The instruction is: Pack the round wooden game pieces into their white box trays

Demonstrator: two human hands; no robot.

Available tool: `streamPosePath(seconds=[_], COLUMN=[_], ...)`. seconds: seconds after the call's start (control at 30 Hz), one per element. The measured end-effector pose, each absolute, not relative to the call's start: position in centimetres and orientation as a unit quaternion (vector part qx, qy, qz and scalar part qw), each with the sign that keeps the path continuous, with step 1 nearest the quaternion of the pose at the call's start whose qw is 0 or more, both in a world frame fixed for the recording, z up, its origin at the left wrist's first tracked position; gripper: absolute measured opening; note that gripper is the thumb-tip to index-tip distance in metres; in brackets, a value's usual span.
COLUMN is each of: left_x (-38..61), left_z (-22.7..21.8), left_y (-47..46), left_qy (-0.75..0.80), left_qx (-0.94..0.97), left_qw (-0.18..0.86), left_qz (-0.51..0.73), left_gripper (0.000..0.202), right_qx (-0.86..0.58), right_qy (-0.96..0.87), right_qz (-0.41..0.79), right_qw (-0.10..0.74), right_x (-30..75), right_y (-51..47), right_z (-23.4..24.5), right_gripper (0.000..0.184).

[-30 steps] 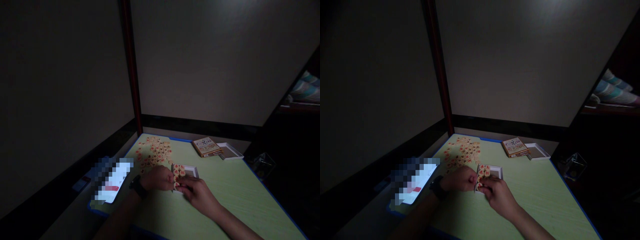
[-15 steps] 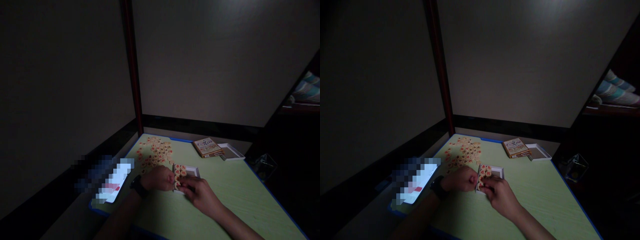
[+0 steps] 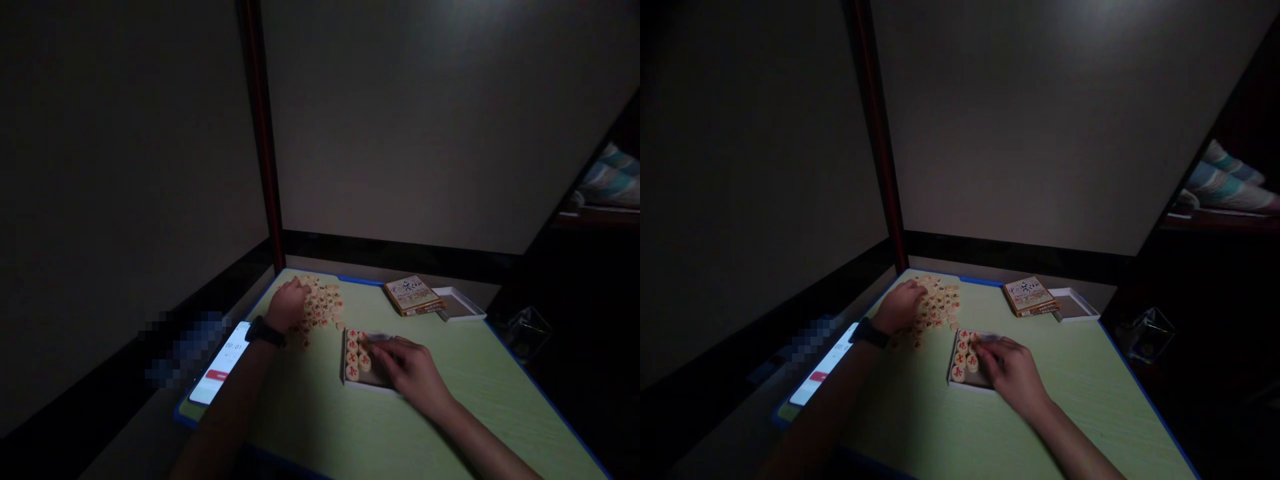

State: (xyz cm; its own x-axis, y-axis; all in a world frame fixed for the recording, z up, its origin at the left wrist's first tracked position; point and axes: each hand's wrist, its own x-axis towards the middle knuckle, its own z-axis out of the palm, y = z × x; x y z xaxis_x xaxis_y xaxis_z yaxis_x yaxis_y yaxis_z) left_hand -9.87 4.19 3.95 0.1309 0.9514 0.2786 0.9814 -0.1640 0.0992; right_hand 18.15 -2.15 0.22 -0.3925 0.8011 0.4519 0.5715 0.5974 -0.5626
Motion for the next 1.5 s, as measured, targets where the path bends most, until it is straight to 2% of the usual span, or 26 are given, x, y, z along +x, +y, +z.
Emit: streamPosePath(seconds=[0.1, 0.23, 0.53, 0.77, 0.9, 1.2, 1.4, 1.5], left_x=[-11.1, -11.6, -11.0, -9.0, -8.4, -7.7, -7.3, -6.3], left_z=[3.4, 2.5, 2.5, 2.8, 2.9, 2.8, 3.5, 3.8], left_y=[6.0, 7.4, 7.5, 7.9, 8.2, 8.6, 8.2, 7.3], left_qy=[-0.641, -0.631, -0.656, -0.685, -0.671, -0.685, -0.695, -0.677], left_qx=[-0.764, -0.775, -0.753, -0.725, -0.738, -0.725, -0.711, -0.710], left_qw=[0.025, -0.006, -0.022, -0.012, -0.021, -0.009, 0.016, -0.001], left_qz=[-0.071, -0.040, -0.042, -0.076, -0.067, -0.062, -0.099, -0.193], left_gripper=[0.034, 0.030, 0.019, 0.027, 0.023, 0.028, 0.028, 0.024], right_qx=[-0.426, -0.419, -0.411, -0.398, -0.400, -0.373, -0.387, -0.427], right_qy=[-0.818, -0.823, -0.834, -0.847, -0.851, -0.862, -0.853, -0.829], right_qz=[0.142, 0.134, 0.120, 0.100, 0.091, 0.093, 0.083, 0.068], right_qw=[0.359, 0.359, 0.348, 0.338, 0.329, 0.331, 0.340, 0.355], right_x=[18.3, 18.3, 18.3, 18.2, 18.2, 17.9, 18.0, 18.2], right_y=[-1.9, -1.9, -2.2, -2.3, -2.3, -2.7, -2.7, -2.3], right_z=[0.0, -0.1, -0.1, -0.1, -0.2, 0.0, 0.0, -0.2], right_gripper=[0.027, 0.028, 0.028, 0.029, 0.029, 0.029, 0.030, 0.031])
